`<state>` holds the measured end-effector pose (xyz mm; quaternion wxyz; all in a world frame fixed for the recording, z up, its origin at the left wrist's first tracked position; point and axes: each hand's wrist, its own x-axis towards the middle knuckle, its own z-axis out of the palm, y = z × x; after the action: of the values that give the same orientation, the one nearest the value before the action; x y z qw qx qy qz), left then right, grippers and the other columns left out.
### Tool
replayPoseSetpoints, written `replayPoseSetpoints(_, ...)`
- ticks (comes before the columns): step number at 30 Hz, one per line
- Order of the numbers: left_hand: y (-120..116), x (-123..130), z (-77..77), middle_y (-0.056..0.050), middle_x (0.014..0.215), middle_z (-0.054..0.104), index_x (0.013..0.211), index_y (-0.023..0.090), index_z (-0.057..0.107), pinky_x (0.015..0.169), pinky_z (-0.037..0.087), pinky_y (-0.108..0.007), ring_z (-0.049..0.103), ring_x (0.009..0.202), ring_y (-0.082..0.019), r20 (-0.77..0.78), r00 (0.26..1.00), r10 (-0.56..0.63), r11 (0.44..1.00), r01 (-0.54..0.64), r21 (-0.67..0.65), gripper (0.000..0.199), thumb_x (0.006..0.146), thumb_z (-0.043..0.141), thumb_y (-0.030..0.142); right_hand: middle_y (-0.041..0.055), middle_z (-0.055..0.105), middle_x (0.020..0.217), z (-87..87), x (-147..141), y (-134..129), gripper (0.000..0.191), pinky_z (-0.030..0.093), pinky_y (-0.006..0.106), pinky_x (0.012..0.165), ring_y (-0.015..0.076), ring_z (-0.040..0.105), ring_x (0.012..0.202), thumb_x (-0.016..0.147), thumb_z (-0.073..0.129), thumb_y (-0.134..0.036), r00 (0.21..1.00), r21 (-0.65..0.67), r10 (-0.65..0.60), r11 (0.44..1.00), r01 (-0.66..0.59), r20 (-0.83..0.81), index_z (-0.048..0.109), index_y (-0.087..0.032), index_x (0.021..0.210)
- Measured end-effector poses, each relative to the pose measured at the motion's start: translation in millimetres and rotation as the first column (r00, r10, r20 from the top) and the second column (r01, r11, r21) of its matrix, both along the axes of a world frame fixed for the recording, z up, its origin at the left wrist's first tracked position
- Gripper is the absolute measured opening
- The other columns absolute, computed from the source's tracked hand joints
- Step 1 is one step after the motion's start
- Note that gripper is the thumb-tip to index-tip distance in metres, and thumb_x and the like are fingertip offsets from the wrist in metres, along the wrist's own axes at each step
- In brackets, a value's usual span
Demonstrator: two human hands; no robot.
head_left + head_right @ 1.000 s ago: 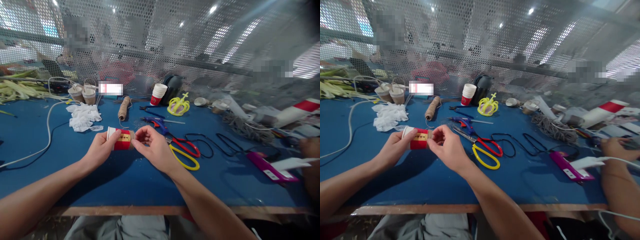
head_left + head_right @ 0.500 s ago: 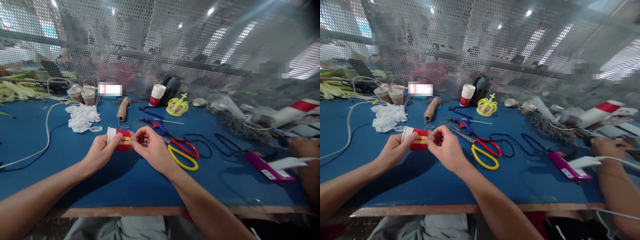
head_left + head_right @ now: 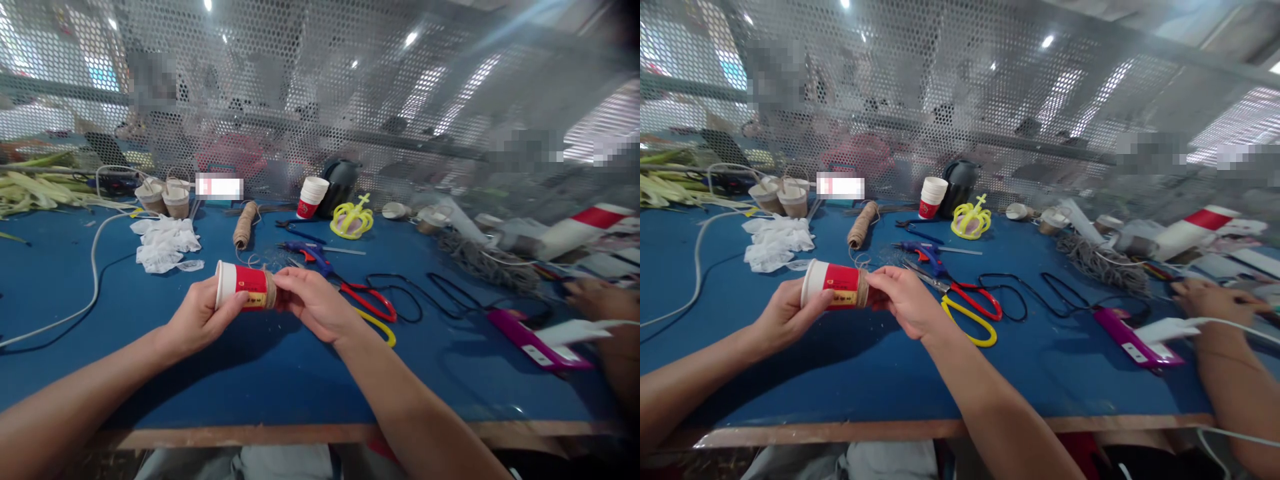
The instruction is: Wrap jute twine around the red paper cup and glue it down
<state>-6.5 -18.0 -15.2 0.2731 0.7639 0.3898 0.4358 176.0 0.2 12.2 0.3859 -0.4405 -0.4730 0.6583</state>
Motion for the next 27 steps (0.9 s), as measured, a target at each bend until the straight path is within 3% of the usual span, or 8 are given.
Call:
replayPoseSetpoints(2, 2, 1, 2.2, -0.004, 0.080, 0.068, 0.091, 0.015, 0.068, 0.062, 0.044, -0.022, 0.058, 0.065, -0.014, 0.084, 0.996, -0.021, 0.992, 0.031, -0.124, 0.023, 0.078, 0.055, 0.030, -0.0033, 0.054, 0.056, -1.0, 1, 0, 0.019, 0.037, 0.022, 0.053, 0.0069, 0.047, 0.051, 0.066, 0.061, -0.032, 1.000, 0.064, -0.012, 0.998, 0.010, 0.029, 0.051, -0.016, 0.064)
replayPoseSetpoints(4, 5, 2, 4.6, -0.005, 0.079, 0.069, 0.090, 0.015, 0.068, 0.063, 0.045, -0.022, 0.059, 0.067, -0.015, 0.268, 0.963, 0.006, 0.937, 0.088, -0.338, 0.026, 0.074, 0.060, 0.035, -0.0042, 0.051, 0.056, -0.8, 1, -2, 0.018, 0.037, 0.022, 0.055, 0.0068, 0.045, 0.052, 0.068, 0.059, -0.031, 0.994, 0.180, -0.042, 0.983, 0.023, 0.103, 0.051, -0.016, 0.063)
replayPoseSetpoints(7, 10, 3, 6.9, -0.005, 0.074, 0.069, 0.086, 0.012, 0.067, 0.060, 0.045, -0.022, 0.058, 0.061, -0.013, 0.521, 0.847, 0.104, 0.748, 0.279, -0.602, 0.035, 0.068, 0.066, 0.042, -0.0043, 0.050, 0.059, 2.1, 0, -7, 0.015, 0.037, 0.022, 0.056, 0.0071, 0.044, 0.055, 0.071, 0.056, -0.027, 0.963, 0.346, -0.043, 0.937, -0.054, 0.265, 0.051, -0.016, 0.063)
replayPoseSetpoints(10, 13, 3, 6.6, -0.006, 0.064, 0.067, 0.077, 0.009, 0.068, 0.052, 0.042, -0.020, 0.056, 0.053, -0.011, 0.568, 0.805, 0.172, 0.603, 0.370, -0.707, 0.037, 0.064, 0.069, 0.044, -0.0042, 0.049, 0.058, 6.2, 1, -10, 0.012, 0.036, 0.022, 0.054, 0.0076, 0.042, 0.054, 0.073, 0.055, -0.024, 0.903, 0.395, 0.032, 0.892, -0.219, 0.429, 0.051, -0.016, 0.064)
replayPoseSetpoints(12, 13, 3, 5.6, -0.004, 0.061, 0.066, 0.075, 0.010, 0.068, 0.050, 0.040, -0.018, 0.054, 0.051, -0.009, 0.559, 0.804, 0.204, 0.621, 0.335, -0.708, 0.035, 0.062, 0.071, 0.042, -0.0034, 0.050, 0.059, 7.3, 3, -7, 0.014, 0.036, 0.023, 0.054, 0.0085, 0.044, 0.055, 0.074, 0.055, -0.027, 0.874, 0.411, 0.005, 0.881, -0.233, 0.486, 0.052, -0.016, 0.065)
replayPoseSetpoints(16, 9, 5, 3.7, -0.002, 0.061, 0.066, 0.072, 0.011, 0.068, 0.053, 0.040, -0.018, 0.051, 0.052, -0.008, 0.521, 0.838, 0.160, 0.730, 0.255, -0.634, 0.033, 0.061, 0.072, 0.042, 0.0026, 0.062, 0.077, 3.9, 6, 0, 0.022, 0.043, 0.028, 0.067, 0.0136, 0.055, 0.071, 0.080, 0.050, -0.036, 0.857, 0.489, -0.169, 0.866, -0.107, 0.487, 0.060, -0.016, 0.080)
replayPoseSetpoints(21, 4, 7, 1.4, 0.000, 0.058, 0.061, 0.066, 0.012, 0.066, 0.052, 0.037, -0.019, 0.046, 0.051, -0.007, 0.432, 0.898, 0.083, 0.753, 0.227, -0.617, 0.032, 0.064, 0.068, 0.043, 0.0070, 0.064, 0.102, -0.3, 0, -2, 0.032, 0.040, 0.033, 0.088, 0.0173, 0.057, 0.098, 0.088, 0.038, -0.035, 0.908, 0.442, 0.021, 0.869, -0.224, 0.419, 0.062, -0.016, 0.098)
replayPoseSetpoints(27, 1, 12, 3.8, 0.005, 0.045, 0.044, 0.052, 0.012, 0.056, 0.044, 0.024, -0.020, 0.031, 0.044, -0.005, 0.332, 0.940, 0.081, 0.754, 0.161, -0.637, 0.039, 0.063, 0.063, 0.049, 0.0065, 0.060, 0.110, -0.5, -10, -11, 0.033, 0.034, 0.035, 0.098, 0.0168, 0.052, 0.106, 0.090, 0.032, -0.030, 0.904, 0.566, 0.036, 0.769, -0.298, 0.427, 0.062, -0.019, 0.099)
